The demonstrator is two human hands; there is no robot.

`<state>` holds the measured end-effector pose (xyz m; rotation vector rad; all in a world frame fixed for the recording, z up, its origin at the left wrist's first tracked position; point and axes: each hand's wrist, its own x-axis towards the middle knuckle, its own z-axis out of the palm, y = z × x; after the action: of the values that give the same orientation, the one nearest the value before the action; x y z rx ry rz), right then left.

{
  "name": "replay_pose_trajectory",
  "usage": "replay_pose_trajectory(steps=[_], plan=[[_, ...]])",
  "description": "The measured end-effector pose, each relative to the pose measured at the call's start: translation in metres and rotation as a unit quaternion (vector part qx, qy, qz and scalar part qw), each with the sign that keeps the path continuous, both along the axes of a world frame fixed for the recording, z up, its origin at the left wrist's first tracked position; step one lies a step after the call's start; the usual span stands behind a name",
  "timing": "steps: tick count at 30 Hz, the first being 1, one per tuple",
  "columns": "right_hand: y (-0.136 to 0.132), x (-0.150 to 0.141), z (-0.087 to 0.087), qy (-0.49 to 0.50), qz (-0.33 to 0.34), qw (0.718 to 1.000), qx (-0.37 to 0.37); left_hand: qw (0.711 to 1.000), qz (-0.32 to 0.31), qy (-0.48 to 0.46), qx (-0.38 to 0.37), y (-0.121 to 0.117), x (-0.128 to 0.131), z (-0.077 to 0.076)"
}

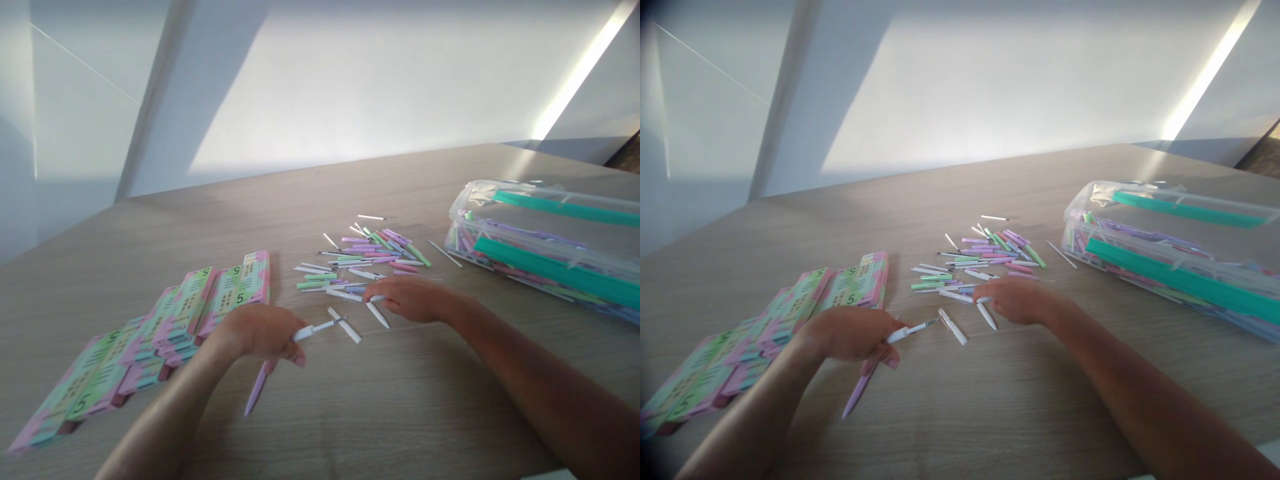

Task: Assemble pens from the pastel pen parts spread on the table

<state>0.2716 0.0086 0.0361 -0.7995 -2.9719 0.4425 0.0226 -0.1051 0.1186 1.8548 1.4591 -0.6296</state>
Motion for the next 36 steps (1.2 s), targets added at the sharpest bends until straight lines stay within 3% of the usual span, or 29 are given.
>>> replay_pose_trajectory(steps=[3,8,18,24,36], plan=[[-0.005,-0.003,-0.008,-0.010,0.051,0.998,-0.045,1.000,0.001,0.005,-0.002,0.002,0.000,-0.002],[-0.006,-0.007,-0.015,-0.013,0.027,1.000,-0.005,1.000,0.006,0.012,-0.004,0.003,-0.002,-0.008],[-0.008,0.002,-0.009,0.020,0.022,0.998,-0.048,0.999,-0.005,0.045,-0.005,0.003,0.008,-0.004],[-0.005,-0.002,-0.017,0.043,0.023,0.996,-0.069,0.999,-0.016,0.044,0.008,0.003,0.005,-0.008],[-0.012,-0.012,-0.018,0.071,0.049,0.996,0.013,0.999,-0.012,0.043,-0.006,0.002,0.007,-0.004]])
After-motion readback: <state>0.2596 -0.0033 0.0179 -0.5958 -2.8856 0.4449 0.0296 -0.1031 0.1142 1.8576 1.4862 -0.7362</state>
